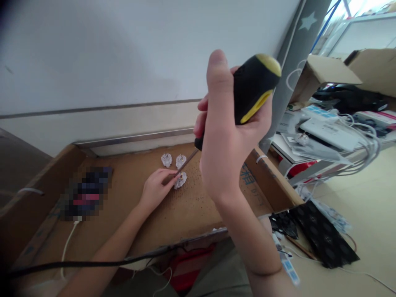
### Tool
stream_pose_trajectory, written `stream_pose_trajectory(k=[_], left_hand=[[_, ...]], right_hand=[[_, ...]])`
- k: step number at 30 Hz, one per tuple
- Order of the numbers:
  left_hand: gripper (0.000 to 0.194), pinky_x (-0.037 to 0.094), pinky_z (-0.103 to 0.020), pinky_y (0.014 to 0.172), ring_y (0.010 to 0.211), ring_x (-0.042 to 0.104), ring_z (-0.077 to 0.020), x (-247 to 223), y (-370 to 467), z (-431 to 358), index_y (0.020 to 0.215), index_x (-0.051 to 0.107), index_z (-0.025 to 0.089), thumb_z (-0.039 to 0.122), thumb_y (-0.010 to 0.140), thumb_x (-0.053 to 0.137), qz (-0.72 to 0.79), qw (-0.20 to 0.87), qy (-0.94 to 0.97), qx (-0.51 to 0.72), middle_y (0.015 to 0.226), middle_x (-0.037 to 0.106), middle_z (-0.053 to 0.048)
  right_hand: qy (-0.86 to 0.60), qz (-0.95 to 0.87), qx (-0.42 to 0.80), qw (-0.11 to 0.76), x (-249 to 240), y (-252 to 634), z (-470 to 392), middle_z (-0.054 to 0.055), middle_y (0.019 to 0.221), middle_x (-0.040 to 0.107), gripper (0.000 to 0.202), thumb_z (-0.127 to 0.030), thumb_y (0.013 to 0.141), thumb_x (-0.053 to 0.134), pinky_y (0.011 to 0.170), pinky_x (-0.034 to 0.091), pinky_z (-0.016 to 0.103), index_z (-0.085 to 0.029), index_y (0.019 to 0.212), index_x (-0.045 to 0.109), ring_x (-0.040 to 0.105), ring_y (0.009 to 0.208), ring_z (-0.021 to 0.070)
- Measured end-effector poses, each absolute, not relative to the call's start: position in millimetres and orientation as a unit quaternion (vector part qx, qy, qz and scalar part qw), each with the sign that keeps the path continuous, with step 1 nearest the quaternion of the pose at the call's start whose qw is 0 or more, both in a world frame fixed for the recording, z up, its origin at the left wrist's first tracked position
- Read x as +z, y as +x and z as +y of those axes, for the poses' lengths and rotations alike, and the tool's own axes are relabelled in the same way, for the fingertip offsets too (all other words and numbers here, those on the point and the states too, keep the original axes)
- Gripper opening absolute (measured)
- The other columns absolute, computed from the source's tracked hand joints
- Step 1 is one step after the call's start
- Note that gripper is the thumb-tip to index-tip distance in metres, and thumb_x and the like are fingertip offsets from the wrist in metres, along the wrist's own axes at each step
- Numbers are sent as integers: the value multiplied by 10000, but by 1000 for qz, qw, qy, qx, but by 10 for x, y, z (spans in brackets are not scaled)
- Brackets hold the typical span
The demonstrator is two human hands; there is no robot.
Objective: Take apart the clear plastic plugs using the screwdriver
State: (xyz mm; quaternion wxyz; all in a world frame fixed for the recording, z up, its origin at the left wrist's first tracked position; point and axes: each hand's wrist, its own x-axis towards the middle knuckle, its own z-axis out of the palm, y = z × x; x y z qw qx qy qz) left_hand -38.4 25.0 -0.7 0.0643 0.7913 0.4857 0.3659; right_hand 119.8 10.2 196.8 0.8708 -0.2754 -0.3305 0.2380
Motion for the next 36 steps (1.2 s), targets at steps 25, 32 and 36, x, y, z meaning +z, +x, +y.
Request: stream_pose_trajectory(k=[25, 32, 36], left_hand=[[151, 463, -332, 783, 870, 588, -188, 41, -354, 233, 791, 595, 214, 361, 826, 607, 472, 50, 795, 378, 888, 687, -13], [166, 458, -336, 783, 864, 587, -190, 19, -360, 241, 791, 598, 215, 377, 823, 610, 463, 39, 805, 367, 887, 683, -17], [156, 455, -333, 806, 889, 582, -189, 30, -367, 242, 822, 588, 215, 367, 815, 623, 466, 58, 805, 362, 916, 676, -10]], right_hand=[[-275, -355, 238, 861, 1980, 1148, 58, -70, 532, 376, 262, -377, 707, 600, 275, 242, 178, -196, 706, 410, 331, 369, 28], [-269, -389, 248, 846, 1944, 1059, 23, -63, 554, 341, 271, -378, 741, 598, 310, 261, 176, -198, 725, 396, 329, 397, 29], [-266, -406, 233, 842, 1940, 1002, 34, -52, 582, 351, 237, -359, 772, 571, 363, 305, 179, -191, 720, 412, 316, 429, 28]])
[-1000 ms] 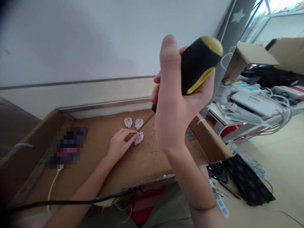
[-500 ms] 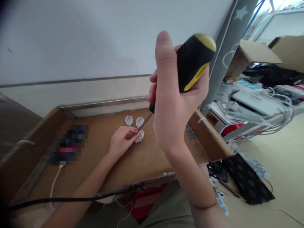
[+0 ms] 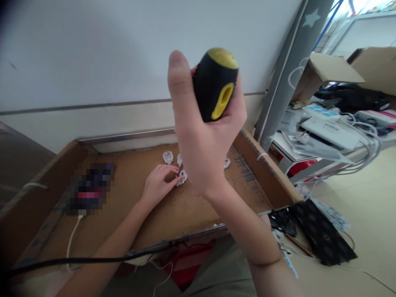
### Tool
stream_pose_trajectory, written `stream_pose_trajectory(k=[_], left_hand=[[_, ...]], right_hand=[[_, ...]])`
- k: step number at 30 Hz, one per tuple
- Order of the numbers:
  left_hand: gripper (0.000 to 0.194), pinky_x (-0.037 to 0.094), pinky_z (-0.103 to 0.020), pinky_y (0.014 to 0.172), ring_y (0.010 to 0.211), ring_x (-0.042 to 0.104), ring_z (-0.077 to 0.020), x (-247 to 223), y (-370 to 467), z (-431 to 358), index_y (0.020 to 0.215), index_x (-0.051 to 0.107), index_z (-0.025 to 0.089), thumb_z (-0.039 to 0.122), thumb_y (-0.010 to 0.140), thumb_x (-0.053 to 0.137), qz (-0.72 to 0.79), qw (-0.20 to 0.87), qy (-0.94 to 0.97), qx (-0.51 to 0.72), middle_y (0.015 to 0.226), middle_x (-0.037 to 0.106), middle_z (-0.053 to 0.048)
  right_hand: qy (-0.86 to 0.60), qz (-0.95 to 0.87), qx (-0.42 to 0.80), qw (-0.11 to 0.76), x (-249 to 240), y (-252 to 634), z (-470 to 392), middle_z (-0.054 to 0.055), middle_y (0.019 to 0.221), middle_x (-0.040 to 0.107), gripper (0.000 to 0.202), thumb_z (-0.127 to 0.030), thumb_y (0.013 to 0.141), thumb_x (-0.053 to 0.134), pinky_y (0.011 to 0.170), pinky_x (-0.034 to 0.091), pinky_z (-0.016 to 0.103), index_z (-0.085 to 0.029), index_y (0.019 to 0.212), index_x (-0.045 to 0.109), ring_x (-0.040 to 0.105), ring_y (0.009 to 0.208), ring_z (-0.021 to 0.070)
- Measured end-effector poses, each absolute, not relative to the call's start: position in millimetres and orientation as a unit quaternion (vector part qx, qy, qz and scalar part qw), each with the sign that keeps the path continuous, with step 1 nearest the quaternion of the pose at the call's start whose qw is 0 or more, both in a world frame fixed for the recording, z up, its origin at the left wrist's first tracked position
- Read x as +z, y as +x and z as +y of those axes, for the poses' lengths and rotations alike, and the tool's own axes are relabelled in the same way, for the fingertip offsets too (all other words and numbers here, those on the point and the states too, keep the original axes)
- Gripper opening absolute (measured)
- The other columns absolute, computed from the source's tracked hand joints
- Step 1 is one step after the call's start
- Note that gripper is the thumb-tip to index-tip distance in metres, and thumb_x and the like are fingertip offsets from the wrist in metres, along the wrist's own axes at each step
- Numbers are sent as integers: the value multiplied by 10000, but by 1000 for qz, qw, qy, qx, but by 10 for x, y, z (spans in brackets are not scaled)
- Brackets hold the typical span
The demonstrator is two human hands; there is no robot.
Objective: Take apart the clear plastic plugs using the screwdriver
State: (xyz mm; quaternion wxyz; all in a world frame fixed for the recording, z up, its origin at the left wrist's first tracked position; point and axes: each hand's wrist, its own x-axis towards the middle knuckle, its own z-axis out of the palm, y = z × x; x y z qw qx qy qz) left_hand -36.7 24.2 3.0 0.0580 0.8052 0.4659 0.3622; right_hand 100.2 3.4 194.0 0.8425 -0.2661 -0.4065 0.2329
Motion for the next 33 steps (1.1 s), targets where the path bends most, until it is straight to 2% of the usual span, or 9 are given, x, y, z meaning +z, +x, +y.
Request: stream_pose_trajectory(k=[5, 10, 17, 22, 27, 33], left_hand=[[281, 462, -357, 840, 972, 582, -218, 29, -383, 243, 992, 575, 233, 398, 777, 653, 499, 107, 785, 352, 1023, 652, -23], [210, 489, -315, 729, 839, 627, -191, -41, -377, 228, 964, 561, 234, 370, 809, 601, 513, 182, 773, 327, 940, 662, -14], [197, 467, -316, 744, 824, 590, -183, -34, -373, 215, 893, 587, 218, 397, 810, 599, 474, 137, 811, 313, 870, 634, -14], [149, 450, -332, 806, 886, 570, -187, 8, -381, 196, 910, 596, 216, 347, 842, 570, 459, 118, 816, 330, 903, 640, -17], [139, 450, -321, 792, 869, 571, -182, -9, -369, 190, 903, 596, 212, 336, 855, 554, 452, 129, 814, 340, 889, 639, -18], [146, 446, -310, 774, 846, 573, -171, -6, -336, 183, 901, 602, 210, 333, 868, 531, 453, 140, 818, 327, 879, 643, -10]], right_hand=[[-258, -407, 241, 843, 1995, 1024, 62, -65, 545, 344, 250, -354, 765, 574, 318, 253, 177, -196, 720, 386, 302, 392, 28], [-263, -388, 237, 851, 1968, 1053, 102, -75, 536, 373, 268, -373, 739, 594, 302, 249, 161, -194, 722, 396, 314, 370, 18], [-271, -387, 243, 847, 1907, 1127, 32, -68, 562, 382, 277, -377, 691, 632, 291, 252, 176, -203, 747, 424, 346, 387, 34], [-261, -375, 215, 863, 2007, 1130, -62, -67, 555, 348, 218, -327, 723, 590, 282, 238, 168, -198, 722, 413, 321, 376, 22], [-261, -384, 210, 861, 1980, 1114, -79, -56, 574, 356, 196, -310, 734, 583, 288, 263, 175, -198, 735, 422, 371, 407, 37], [-260, -404, 237, 844, 1900, 1148, -52, -67, 565, 363, 194, -319, 761, 573, 283, 271, 166, -214, 745, 411, 357, 378, 24]])
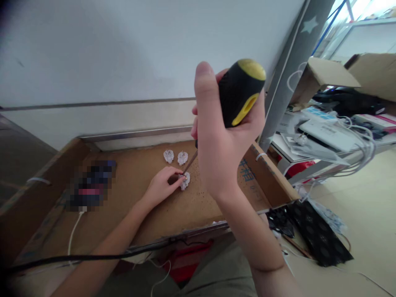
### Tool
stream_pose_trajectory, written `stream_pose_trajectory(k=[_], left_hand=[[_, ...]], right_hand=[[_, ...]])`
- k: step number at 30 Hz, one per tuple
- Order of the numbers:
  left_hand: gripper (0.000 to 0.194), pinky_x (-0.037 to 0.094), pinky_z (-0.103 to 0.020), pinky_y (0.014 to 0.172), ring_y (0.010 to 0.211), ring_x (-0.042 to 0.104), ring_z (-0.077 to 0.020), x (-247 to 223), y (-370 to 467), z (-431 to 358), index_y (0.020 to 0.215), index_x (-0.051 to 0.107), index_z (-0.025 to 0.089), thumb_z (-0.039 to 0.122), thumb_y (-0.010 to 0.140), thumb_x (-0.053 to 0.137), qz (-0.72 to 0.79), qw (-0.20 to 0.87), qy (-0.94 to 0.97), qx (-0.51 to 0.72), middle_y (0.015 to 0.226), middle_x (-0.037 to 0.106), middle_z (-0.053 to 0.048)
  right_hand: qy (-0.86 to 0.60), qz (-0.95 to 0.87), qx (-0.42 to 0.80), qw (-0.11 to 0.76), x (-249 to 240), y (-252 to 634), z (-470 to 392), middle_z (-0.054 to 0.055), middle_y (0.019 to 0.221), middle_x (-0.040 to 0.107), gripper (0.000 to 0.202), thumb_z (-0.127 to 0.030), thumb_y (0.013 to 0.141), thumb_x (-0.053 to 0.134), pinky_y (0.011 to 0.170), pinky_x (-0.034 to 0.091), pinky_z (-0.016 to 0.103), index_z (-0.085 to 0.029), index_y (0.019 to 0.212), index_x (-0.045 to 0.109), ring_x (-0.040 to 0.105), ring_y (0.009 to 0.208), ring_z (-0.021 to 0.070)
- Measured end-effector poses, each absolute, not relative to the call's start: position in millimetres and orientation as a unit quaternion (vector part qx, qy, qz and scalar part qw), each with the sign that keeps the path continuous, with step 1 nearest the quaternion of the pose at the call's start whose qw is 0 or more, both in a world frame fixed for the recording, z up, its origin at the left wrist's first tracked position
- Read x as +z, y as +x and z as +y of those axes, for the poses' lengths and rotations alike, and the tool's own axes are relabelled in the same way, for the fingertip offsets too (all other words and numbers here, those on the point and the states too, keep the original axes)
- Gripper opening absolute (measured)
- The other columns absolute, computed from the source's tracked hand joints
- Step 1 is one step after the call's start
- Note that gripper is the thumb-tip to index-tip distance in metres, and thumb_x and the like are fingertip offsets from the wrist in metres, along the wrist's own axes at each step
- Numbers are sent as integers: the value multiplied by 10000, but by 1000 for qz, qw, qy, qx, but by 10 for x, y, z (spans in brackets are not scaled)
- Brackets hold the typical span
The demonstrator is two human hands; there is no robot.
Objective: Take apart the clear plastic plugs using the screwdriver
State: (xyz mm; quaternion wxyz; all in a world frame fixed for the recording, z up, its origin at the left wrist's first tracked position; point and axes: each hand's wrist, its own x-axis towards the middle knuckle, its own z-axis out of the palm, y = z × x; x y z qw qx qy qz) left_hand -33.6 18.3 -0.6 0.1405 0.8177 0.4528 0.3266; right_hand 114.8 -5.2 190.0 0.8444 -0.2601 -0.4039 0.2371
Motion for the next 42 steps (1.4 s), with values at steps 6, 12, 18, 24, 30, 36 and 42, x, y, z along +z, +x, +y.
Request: stream_pose_trajectory(k=[6, 12, 18, 24, 30, 36, 42], left_hand=[[153, 445, -310, 765, 832, 575, -172, 10, -330, 168, 893, 604, 209, 336, 871, 523, 465, 133, 814, 321, 864, 644, -11], [153, 445, -311, 781, 861, 575, -171, 6, -345, 174, 910, 613, 218, 332, 877, 517, 466, 140, 813, 320, 892, 651, -9], [130, 443, -313, 771, 847, 578, -174, -25, -348, 192, 913, 618, 220, 312, 859, 542, 467, 139, 817, 309, 885, 658, -7], [113, 437, -304, 750, 828, 570, -167, -17, -333, 181, 890, 610, 217, 297, 860, 536, 475, 128, 814, 309, 863, 653, 2], [84, 430, -300, 715, 804, 564, -171, -29, -260, 154, 884, 606, 215, 262, 843, 551, 497, 97, 804, 312, 851, 656, 1], [73, 431, -298, 701, 801, 564, -175, -17, -222, 134, 858, 611, 213, 261, 830, 564, 510, 75, 798, 312, 829, 658, 3], [76, 435, -304, 718, 827, 559, -184, -11, -212, 124, 852, 623, 215, 259, 818, 572, 516, 65, 796, 311, 836, 658, -2]], right_hand=[[-246, -415, 224, 846, 1880, 1174, -30, -64, 579, 369, 192, -321, 771, 577, 285, 273, 155, -212, 757, 419, 383, 391, 18], [-248, -412, 225, 847, 1842, 1171, -21, -55, 580, 380, 190, -305, 770, 586, 289, 273, 170, -207, 750, 424, 388, 403, 31], [-254, -445, 199, 836, 1811, 1164, -21, -49, 590, 361, 201, -336, 794, 571, 310, 285, 152, -207, 763, 420, 395, 420, 20], [-252, -416, 230, 843, 1829, 1130, -35, -52, 587, 357, 177, -298, 793, 571, 307, 282, 164, -208, 757, 422, 373, 404, 21], [-262, -411, 242, 839, 1829, 1097, -53, -53, 580, 362, 163, -274, 808, 552, 318, 274, 144, -205, 747, 417, 375, 416, 8], [-262, -409, 239, 841, 1836, 1080, -61, -55, 568, 356, 152, -252, 807, 543, 316, 277, 161, -197, 737, 420, 341, 399, 15], [-258, -459, 194, 827, 1760, 1193, 23, -52, 603, 345, 175, -333, 827, 533, 321, 272, 153, -216, 776, 414, 370, 402, 6]])
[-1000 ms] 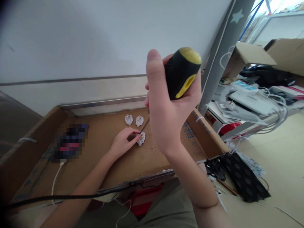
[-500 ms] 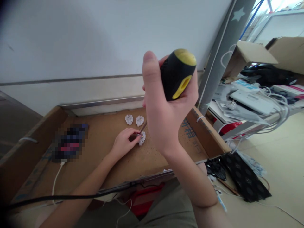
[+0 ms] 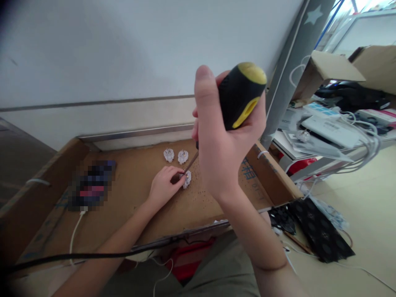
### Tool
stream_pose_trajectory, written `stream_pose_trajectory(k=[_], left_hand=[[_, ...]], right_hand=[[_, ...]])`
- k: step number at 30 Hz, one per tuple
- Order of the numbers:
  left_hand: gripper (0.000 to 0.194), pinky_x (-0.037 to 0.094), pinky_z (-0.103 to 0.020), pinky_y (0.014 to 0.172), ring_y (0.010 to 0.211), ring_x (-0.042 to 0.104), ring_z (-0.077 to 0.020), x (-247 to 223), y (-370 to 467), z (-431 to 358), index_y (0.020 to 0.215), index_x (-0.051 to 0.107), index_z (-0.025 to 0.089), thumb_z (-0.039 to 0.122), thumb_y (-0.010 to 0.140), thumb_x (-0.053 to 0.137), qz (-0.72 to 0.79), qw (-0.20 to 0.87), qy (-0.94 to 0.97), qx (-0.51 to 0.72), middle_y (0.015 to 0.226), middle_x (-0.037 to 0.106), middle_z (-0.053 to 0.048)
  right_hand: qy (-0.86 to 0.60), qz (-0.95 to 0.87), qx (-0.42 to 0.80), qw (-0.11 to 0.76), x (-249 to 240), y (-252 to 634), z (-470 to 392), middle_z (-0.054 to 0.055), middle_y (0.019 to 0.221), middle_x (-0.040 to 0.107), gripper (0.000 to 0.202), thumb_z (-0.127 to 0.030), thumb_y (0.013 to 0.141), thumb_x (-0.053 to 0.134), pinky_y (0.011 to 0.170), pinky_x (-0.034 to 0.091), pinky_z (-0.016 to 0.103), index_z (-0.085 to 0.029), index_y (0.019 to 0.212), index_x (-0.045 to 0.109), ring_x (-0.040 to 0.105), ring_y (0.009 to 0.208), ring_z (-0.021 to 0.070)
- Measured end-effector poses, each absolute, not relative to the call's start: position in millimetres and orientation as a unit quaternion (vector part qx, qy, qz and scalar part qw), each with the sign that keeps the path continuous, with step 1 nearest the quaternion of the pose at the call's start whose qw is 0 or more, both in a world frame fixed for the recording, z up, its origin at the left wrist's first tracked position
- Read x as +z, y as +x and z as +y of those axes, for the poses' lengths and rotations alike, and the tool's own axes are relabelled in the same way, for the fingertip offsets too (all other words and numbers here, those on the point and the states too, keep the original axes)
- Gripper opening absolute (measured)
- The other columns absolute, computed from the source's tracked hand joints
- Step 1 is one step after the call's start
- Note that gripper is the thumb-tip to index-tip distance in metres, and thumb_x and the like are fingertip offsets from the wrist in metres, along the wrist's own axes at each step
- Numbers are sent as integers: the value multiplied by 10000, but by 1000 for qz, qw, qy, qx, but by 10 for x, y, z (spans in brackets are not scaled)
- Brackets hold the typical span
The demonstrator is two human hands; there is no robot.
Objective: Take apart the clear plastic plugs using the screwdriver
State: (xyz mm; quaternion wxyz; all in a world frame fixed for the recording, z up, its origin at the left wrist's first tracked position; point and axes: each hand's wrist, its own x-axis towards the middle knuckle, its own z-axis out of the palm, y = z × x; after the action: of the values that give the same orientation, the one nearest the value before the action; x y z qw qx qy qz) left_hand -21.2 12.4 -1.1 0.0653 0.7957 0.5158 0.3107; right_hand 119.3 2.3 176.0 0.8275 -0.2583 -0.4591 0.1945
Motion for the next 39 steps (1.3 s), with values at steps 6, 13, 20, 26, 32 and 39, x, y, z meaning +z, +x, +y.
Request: stream_pose_trajectory(k=[6, 13, 20, 26, 32, 39], left_hand=[[107, 432, -313, 741, 839, 548, -186, -32, -235, 151, 883, 623, 214, 265, 844, 537, 502, 58, 811, 294, 850, 637, -13], [123, 424, -309, 728, 829, 552, -186, 5, -250, 158, 868, 607, 206, 282, 857, 512, 479, 66, 832, 270, 845, 613, -30], [85, 414, -306, 719, 821, 551, -187, 21, -220, 155, 850, 589, 203, 259, 837, 528, 493, 69, 826, 265, 841, 608, -20], [76, 423, -306, 732, 813, 537, -180, -7, -218, 161, 840, 601, 211, 257, 830, 541, 505, 96, 810, 283, 832, 605, -10], [126, 417, -320, 734, 814, 531, -190, -4, -227, 142, 849, 610, 212, 317, 841, 542, 508, 77, 811, 278, 826, 605, -18], [108, 418, -310, 721, 825, 537, -186, -2, -227, 139, 860, 611, 218, 298, 845, 539, 509, 91, 808, 284, 842, 606, -14]], right_hand=[[-253, -408, 257, 839, 1797, 1194, 70, -61, 584, 353, 185, -315, 794, 570, 304, 250, 146, -220, 780, 411, 345, 388, 3], [-272, -445, 231, 822, 1845, 1154, 65, -41, 620, 358, 208, -335, 804, 550, 321, 260, 156, -212, 760, 388, 354, 432, 19], [-247, -457, 250, 817, 1898, 1129, 72, -43, 584, 356, 252, -331, 775, 590, 327, 265, 194, -206, 727, 376, 325, 420, 39], [-267, -473, 238, 805, 1905, 1079, 127, -34, 637, 388, 213, -309, 800, 552, 481, 403, 173, -200, 740, 379, 364, 503, 34], [-270, -475, 217, 809, 1853, 1068, 170, -27, 649, 391, 236, -354, 788, 566, 568, 455, 206, -204, 742, 389, 396, 541, 48], [-279, -470, 201, 813, 1830, 1015, 152, -20, 691, 388, 253, -369, 815, 538, 562, 455, 184, -205, 759, 353, 459, 597, 47]])
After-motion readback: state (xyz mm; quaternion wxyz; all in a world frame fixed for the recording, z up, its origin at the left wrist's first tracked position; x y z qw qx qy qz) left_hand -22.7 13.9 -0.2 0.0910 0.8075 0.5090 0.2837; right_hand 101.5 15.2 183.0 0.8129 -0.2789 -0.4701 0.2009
